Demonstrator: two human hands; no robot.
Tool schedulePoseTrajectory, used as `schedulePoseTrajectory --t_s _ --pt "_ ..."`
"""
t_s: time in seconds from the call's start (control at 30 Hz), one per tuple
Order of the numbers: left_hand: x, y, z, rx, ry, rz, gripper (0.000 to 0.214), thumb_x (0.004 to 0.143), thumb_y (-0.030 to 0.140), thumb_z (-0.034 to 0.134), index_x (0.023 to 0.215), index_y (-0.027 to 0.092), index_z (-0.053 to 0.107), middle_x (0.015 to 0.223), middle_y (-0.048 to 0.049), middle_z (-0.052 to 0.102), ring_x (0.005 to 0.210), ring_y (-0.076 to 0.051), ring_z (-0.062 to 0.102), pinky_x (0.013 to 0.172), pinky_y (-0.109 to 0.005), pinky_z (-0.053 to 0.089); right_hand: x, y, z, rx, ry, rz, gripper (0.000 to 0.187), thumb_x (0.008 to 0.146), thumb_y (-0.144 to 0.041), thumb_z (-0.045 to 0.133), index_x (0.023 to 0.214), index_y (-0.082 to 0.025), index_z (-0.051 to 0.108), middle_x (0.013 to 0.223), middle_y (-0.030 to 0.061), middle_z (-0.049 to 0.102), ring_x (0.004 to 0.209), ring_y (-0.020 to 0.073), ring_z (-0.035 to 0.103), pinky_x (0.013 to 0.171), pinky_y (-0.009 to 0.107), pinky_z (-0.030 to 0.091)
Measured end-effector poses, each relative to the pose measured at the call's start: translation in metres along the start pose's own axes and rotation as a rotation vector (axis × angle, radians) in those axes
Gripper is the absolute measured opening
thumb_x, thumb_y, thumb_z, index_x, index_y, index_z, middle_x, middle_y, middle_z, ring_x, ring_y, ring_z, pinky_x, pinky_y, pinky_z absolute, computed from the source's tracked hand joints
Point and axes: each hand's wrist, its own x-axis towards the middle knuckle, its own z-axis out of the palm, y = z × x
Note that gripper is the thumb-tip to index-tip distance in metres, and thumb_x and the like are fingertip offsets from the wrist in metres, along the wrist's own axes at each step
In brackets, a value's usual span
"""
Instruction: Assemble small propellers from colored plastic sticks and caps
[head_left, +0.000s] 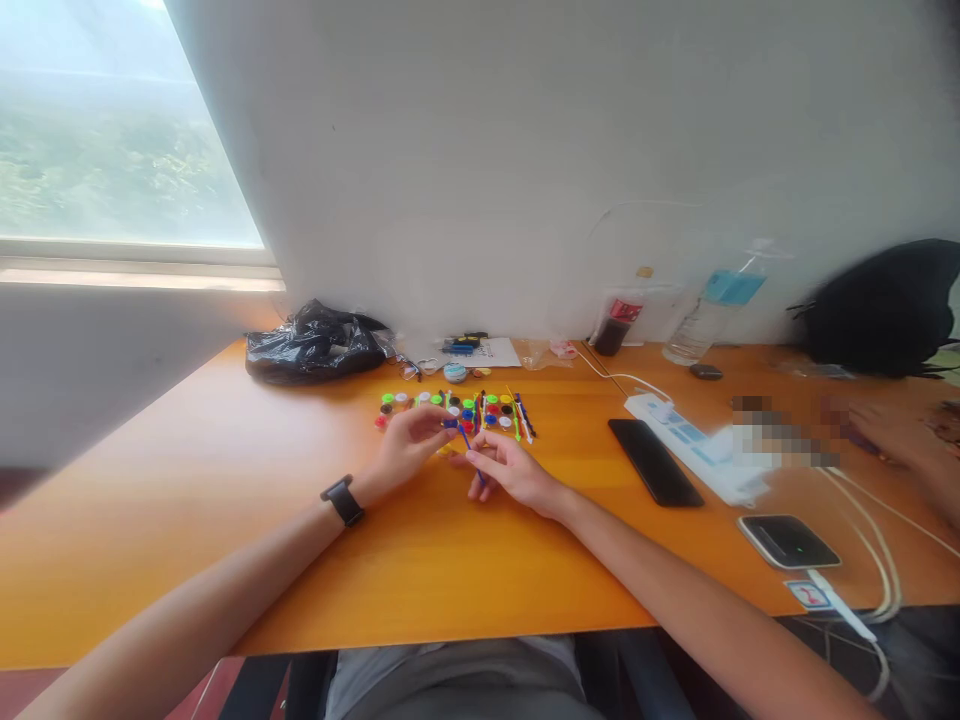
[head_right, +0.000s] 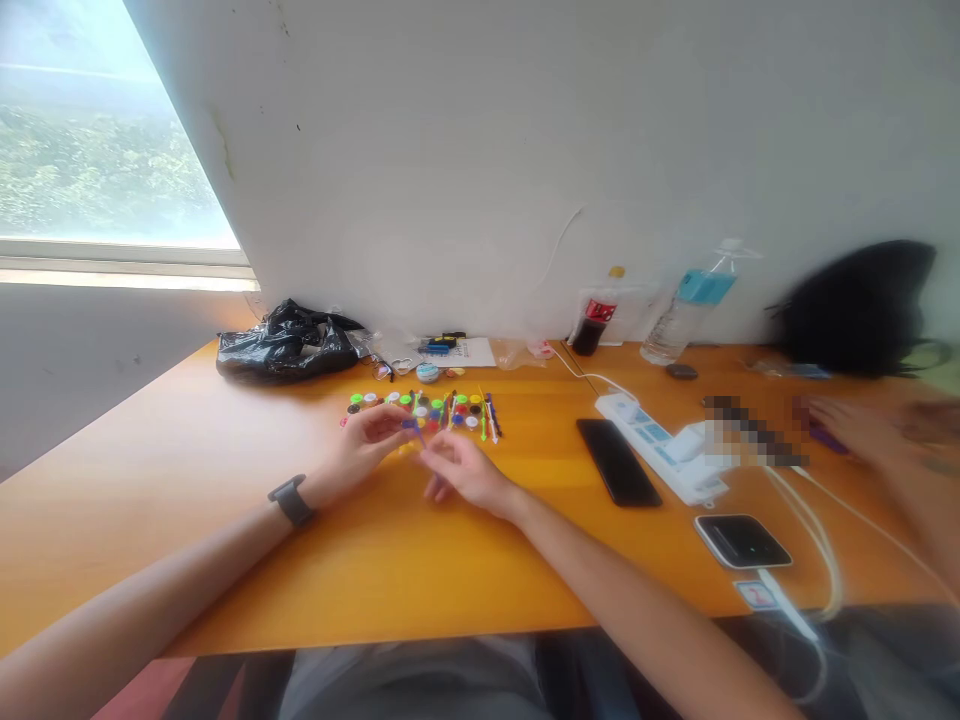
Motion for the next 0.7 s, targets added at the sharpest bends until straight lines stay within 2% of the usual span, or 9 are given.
schedulePoseTrajectory --t_s 0.2,0.33,0.47,0.6,0.7 --pt "-0.003 -0.002 0.002 0.004 -0.068 -0.028 0.034 0.087 0.041 0.080 0.110 0.017 0.072 0.109 -0.0113 0.076 0.099 -0.024 0.074 0.089 -0.039 0.062 0.003 0.002 -0.003 -0.018 0.037 -0.010 0.043 0.090 -0.060 0.071 0.097 -0.021 0.055 0.070 -0.0024 0.068 0.057 0.0160 0.071 0.052 0.024 0.056" --pt "-0.004 -0.006 0.002 -0.002 -0.104 -0.057 0.041 0.087 0.041 0.081 0.117 0.016 0.071 0.115 -0.0130 0.075 0.101 -0.026 0.074 0.090 -0.040 0.062 0.006 0.004 -0.005 -0.034 0.126 -0.092 0.039 0.091 -0.058 0.070 0.096 -0.022 0.055 0.072 -0.0030 0.068 0.052 0.0137 0.065 0.051 0.025 0.052" --pt "-0.004 -0.004 0.003 -0.022 -0.130 -0.073 0.036 0.087 0.041 0.081 0.112 0.015 0.074 0.108 -0.0125 0.077 0.099 -0.025 0.075 0.090 -0.039 0.062 0.008 0.002 -0.009 -0.005 0.243 -0.197 0.032 0.089 -0.050 0.074 0.098 -0.022 0.062 0.075 -0.0040 0.063 0.054 0.0103 0.056 0.052 0.024 0.047" --pt "-0.004 0.001 0.004 -0.014 -0.146 -0.085 0.038 0.085 0.043 0.082 0.110 0.015 0.075 0.105 -0.0123 0.078 0.099 -0.027 0.075 0.090 -0.040 0.063 0.007 0.002 -0.009 -0.039 0.216 -0.236 0.028 0.091 -0.046 0.074 0.103 -0.021 0.069 0.083 -0.0008 0.065 0.065 0.0124 0.060 0.062 0.027 0.051" --pt "-0.006 0.004 0.004 0.051 -0.124 -0.107 0.043 0.082 0.044 0.085 0.113 0.016 0.075 0.107 -0.0125 0.079 0.096 -0.027 0.076 0.088 -0.040 0.064 0.005 0.004 -0.006 -0.078 0.198 -0.238 0.028 0.090 -0.047 0.075 0.097 -0.021 0.066 0.085 0.0009 0.067 0.066 0.0140 0.063 0.065 0.030 0.053"
